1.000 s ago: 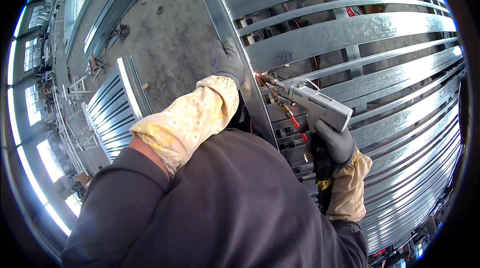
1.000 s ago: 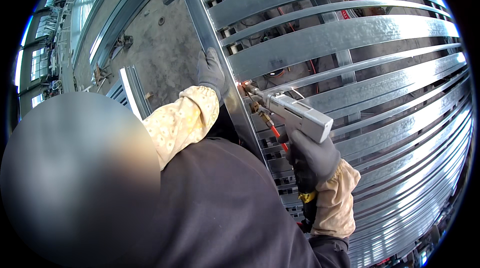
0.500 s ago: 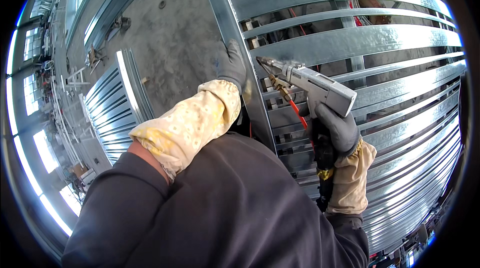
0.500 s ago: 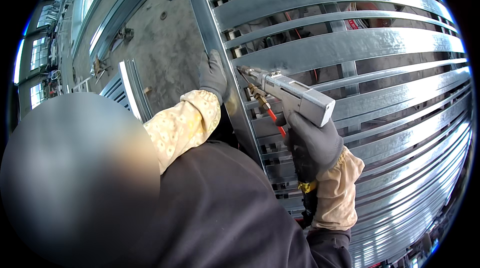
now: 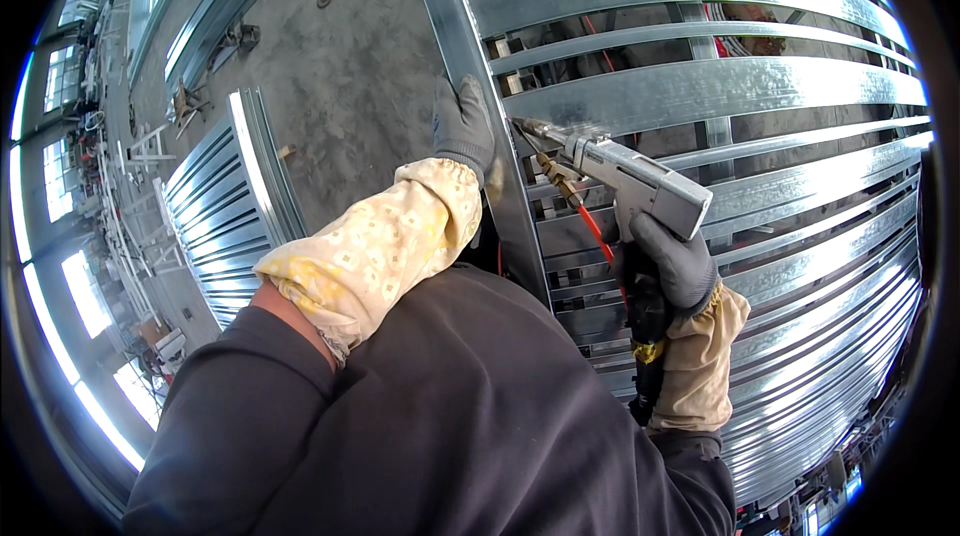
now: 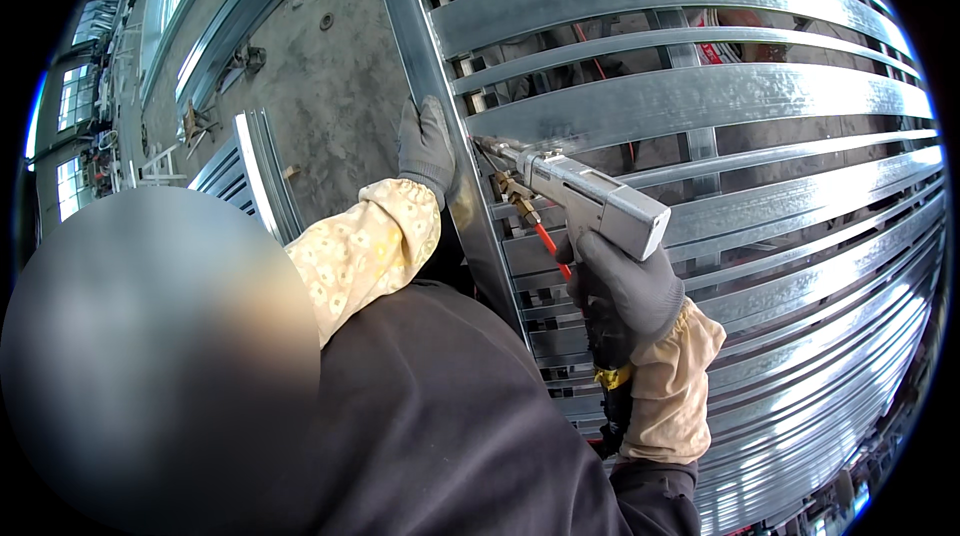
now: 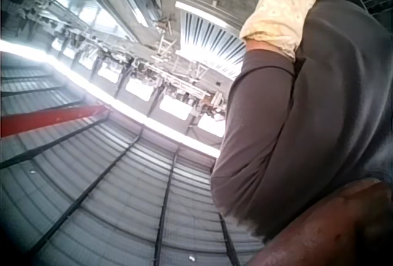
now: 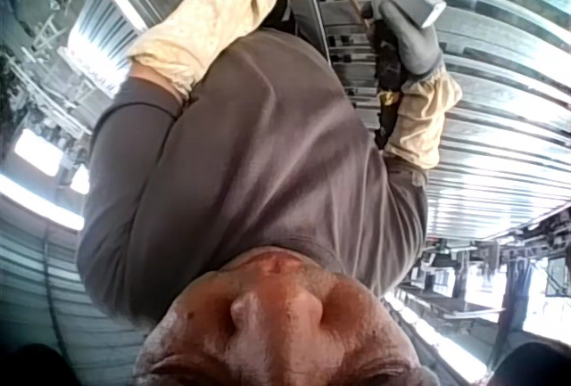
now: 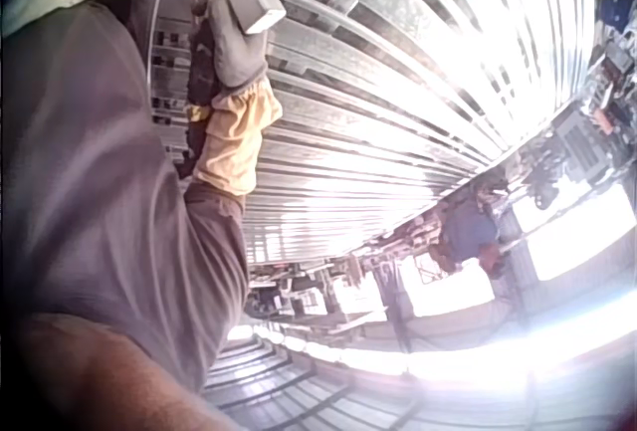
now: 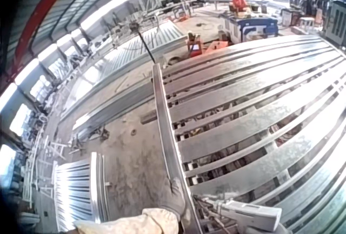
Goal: The person welds a metal frame using a handheld welding tool, moving along the seams of a large cylindrical structure. Sparks and bright light are visible as the welder joins metal bars together.
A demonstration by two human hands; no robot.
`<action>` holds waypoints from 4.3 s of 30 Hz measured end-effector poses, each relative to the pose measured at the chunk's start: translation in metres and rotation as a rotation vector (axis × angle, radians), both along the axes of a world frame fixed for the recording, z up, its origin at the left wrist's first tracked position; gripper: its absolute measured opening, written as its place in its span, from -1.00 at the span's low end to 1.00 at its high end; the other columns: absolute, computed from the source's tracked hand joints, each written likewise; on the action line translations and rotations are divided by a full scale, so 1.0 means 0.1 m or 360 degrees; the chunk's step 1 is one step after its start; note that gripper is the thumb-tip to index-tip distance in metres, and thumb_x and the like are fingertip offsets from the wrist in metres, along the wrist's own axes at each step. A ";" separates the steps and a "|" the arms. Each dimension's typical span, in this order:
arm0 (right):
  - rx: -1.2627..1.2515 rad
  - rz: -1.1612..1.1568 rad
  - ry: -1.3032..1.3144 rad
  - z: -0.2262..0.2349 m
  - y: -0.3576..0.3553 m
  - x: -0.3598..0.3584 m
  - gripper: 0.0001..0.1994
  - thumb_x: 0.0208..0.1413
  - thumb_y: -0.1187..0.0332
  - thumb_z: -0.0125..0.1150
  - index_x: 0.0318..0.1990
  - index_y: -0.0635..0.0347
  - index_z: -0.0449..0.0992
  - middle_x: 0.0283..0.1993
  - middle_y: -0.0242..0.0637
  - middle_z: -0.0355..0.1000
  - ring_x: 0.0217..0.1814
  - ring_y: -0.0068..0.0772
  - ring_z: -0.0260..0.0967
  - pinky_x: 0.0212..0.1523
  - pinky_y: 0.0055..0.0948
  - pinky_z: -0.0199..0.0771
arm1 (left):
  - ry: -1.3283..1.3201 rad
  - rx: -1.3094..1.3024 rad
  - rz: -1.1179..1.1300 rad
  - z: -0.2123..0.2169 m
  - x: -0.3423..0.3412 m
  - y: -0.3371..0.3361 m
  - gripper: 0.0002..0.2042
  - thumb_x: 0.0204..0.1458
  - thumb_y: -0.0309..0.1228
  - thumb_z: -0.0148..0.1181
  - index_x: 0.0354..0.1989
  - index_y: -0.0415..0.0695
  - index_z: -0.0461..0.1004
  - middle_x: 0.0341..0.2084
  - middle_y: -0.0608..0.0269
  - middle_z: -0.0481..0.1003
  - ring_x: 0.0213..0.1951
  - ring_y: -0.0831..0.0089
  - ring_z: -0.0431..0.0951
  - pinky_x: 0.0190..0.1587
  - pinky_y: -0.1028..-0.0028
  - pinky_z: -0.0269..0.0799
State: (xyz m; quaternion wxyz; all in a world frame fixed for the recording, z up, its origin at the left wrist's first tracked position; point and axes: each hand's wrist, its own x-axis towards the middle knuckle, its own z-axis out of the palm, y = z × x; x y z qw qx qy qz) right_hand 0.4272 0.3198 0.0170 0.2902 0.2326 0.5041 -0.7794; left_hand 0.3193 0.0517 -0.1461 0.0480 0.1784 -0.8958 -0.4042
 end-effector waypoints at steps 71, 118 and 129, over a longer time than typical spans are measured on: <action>0.0019 0.0046 -0.0150 0.04 0.06 0.30 -0.67 0.28 0.33 0.14 0.11 0.32 0.37 -0.26 -0.22 0.49 -0.46 -0.52 0.43 -0.47 -0.53 0.45 | -0.0126 0.0157 -0.0064 0.38 -0.03 0.17 -0.59 0.38 -0.14 -0.13 0.12 -0.24 0.38 -0.14 -0.12 0.56 -0.09 -0.06 0.57 0.01 0.16 0.43; -0.0085 0.0004 -0.0165 0.06 0.07 0.43 -0.66 0.26 0.36 0.14 0.12 0.33 0.36 -0.28 -0.24 0.46 -0.50 -0.53 0.42 -0.52 -0.54 0.45 | -0.0226 0.0434 -0.0055 0.38 -0.06 0.14 -0.61 0.38 -0.12 -0.13 0.05 -0.22 0.41 -0.25 -0.03 0.56 -0.20 0.06 0.59 -0.08 0.16 0.44; -0.0064 -0.0010 -0.0187 0.08 0.07 0.45 -0.66 0.27 0.33 0.13 0.11 0.32 0.36 -0.28 -0.24 0.46 -0.49 -0.54 0.41 -0.51 -0.55 0.43 | -0.0200 0.0445 -0.0025 0.52 -0.04 0.23 -0.59 0.39 -0.11 -0.13 0.00 -0.25 0.43 -0.31 0.02 0.57 -0.33 0.22 0.60 -0.22 0.27 0.50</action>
